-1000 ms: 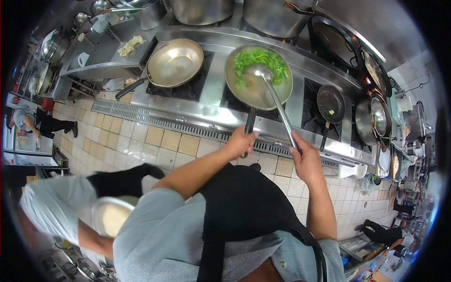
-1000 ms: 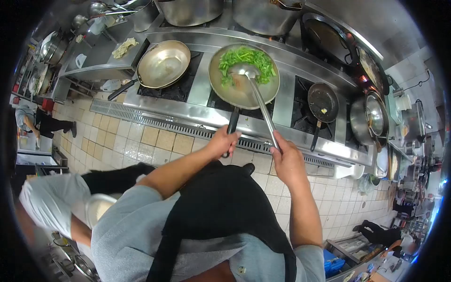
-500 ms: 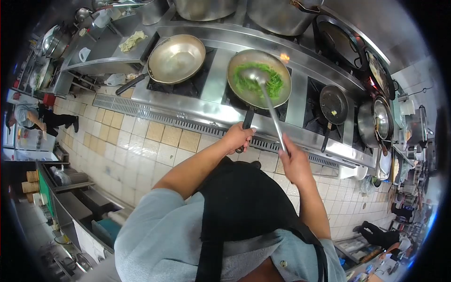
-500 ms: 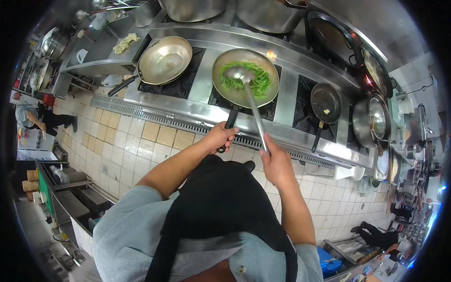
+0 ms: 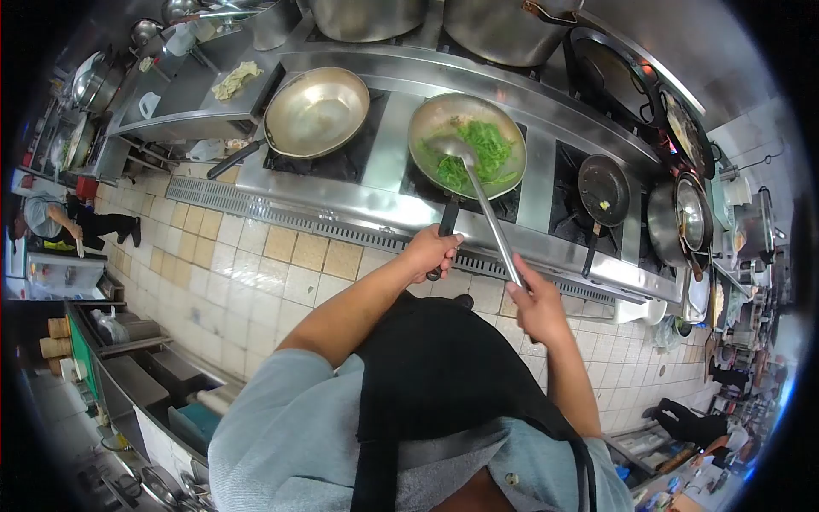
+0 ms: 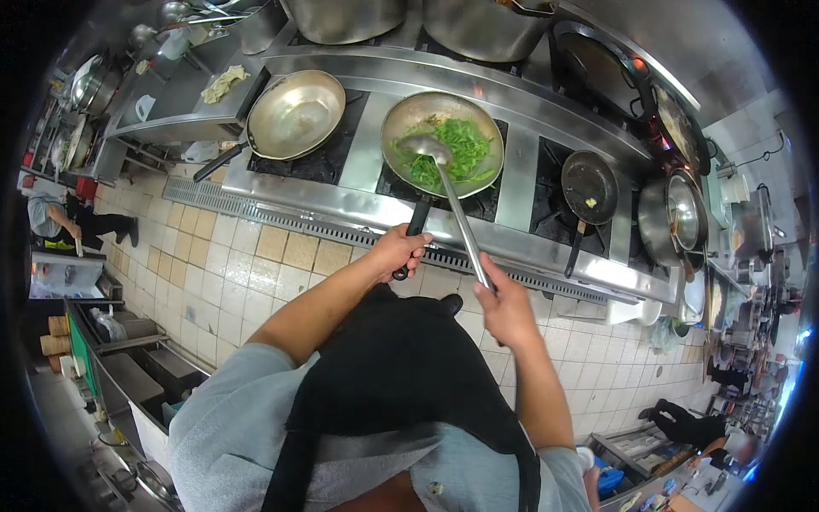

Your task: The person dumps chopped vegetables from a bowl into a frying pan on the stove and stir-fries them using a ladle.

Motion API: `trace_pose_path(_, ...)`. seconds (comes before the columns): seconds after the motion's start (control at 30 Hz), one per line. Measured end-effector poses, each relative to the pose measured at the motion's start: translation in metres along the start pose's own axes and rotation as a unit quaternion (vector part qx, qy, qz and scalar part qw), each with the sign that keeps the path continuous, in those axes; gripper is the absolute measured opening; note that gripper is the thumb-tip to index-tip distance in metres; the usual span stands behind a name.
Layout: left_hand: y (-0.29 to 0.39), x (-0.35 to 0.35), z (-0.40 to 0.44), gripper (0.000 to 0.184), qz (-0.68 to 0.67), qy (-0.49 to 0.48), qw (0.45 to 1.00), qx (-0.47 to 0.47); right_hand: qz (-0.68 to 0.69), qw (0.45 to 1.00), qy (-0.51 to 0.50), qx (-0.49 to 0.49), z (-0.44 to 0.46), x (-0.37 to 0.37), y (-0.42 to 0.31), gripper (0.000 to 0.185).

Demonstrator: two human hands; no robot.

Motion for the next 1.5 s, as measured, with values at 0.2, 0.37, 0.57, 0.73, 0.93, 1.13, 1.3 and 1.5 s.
trace_pose_path(0.2,-0.002,0.0,-0.001,0.019,-0.001,-0.005,1.0,-0.005,-0.155,0.944,0.168,0.237,-0.017,0.022,-0.026,0.051)
trace_pose_path(0.37,0.0,-0.004,0.004,0.02,-0.004,-0.012,1.0,-0.003,0.084,0.996,0.003,-0.007,-0.018,0.007,-0.007,0.05)
trace_pose_path(0.57,-0.005,-0.001,0.003,0.021,0.026,0.013,1.0,-0.012,0.16,0.984,-0.029,-0.068,-0.086,0.06,-0.049,0.047)
trace_pose_path(0.73,-0.004,-0.016,-0.008,0.02,0.043,0.03,0.998,-0.017,0.07,0.983,-0.101,-0.133,-0.098,0.079,-0.062,0.046)
trace_pose_path(0.93,0.008,-0.017,0.002,0.021,0.083,0.015,0.995,-0.053,-0.191,0.981,0.008,0.006,-0.037,0.049,-0.048,0.047)
trace_pose_path(1.13,-0.021,-0.023,-0.02,0.021,0.053,0.009,0.997,-0.061,-0.159,0.981,0.068,0.088,-0.058,0.045,-0.055,0.047)
trace_pose_path(1.3,0.021,-0.015,0.011,0.021,0.01,0.015,0.996,-0.086,-0.085,0.996,-0.02,-0.009,-0.059,0.056,-0.051,0.047)
trace_pose_path(1.5,-0.022,-0.025,-0.028,0.021,0.041,0.034,0.997,-0.063,-0.166,0.984,0.054,0.047,-0.03,0.038,-0.055,0.043)
Point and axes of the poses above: each hand's wrist, its own z-axis towards the middle knuckle, its own x-axis out of the back of the hand, y = z × x, the point moved 9 cm from there along z, towards the middle knuckle, and after that the axes turned 13 degrees about -y, right-handed, at the moved point
